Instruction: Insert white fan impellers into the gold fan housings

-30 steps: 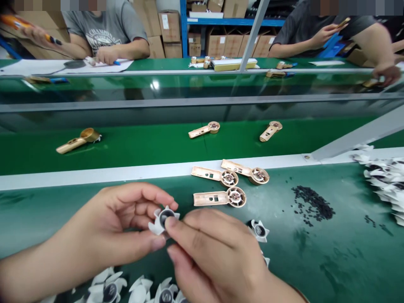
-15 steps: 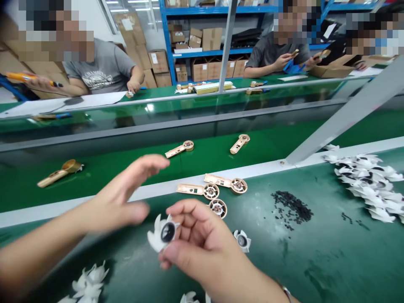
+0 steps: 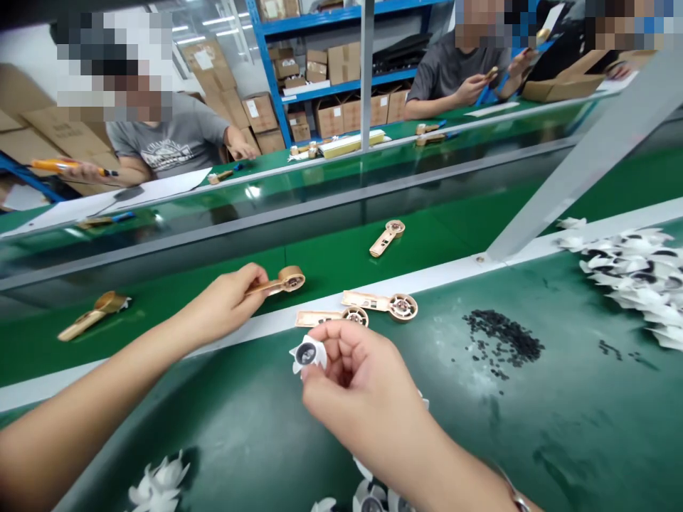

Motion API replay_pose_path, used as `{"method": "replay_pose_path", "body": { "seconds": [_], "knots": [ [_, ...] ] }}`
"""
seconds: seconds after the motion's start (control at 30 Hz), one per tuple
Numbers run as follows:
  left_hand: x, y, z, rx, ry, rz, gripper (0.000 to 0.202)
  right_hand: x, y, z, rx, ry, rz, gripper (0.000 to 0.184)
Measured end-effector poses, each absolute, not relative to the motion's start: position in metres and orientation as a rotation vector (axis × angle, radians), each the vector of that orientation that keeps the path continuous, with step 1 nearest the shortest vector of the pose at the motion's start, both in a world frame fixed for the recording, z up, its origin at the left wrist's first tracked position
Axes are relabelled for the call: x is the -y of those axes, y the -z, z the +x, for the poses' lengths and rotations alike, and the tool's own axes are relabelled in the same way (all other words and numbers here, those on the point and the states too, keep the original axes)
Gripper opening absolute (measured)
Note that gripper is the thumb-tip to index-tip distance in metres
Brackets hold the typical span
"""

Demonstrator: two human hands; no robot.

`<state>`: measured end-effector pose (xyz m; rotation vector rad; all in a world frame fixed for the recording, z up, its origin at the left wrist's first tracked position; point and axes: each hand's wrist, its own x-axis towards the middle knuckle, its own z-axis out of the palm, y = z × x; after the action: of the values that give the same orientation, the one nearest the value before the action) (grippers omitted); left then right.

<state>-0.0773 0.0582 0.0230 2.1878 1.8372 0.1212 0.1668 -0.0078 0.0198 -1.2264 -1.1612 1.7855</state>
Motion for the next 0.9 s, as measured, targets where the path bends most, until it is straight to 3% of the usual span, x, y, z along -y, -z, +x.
{"method": "replay_pose_path", "body": {
  "seconds": [0.13,0.27,0.7,0.9],
  "knots": [
    [0.006,-0.032,-0.07,-1.559,-0.31,2.197,0.023,0.016,-0.012,0.162,1.137,-1.922,-1.201,0.021],
    [0.04,-0.029,-0.067,-1.336,-0.412,2.303,0.04,0.023,-0.001,0.162,1.022,-2.06,-1.146,0.025],
    [0.063,-0.027,-0.079,-1.273,-0.504,2.635,0.061,0.023,-0.012,0.165,0.708,-2.391,-0.866,0.031],
    [0.067,-0.026,-0.08,-1.256,-0.504,2.724,0.059,0.02,-0.013,0.166,0.752,-2.431,-0.826,0.027]
  ]
}}
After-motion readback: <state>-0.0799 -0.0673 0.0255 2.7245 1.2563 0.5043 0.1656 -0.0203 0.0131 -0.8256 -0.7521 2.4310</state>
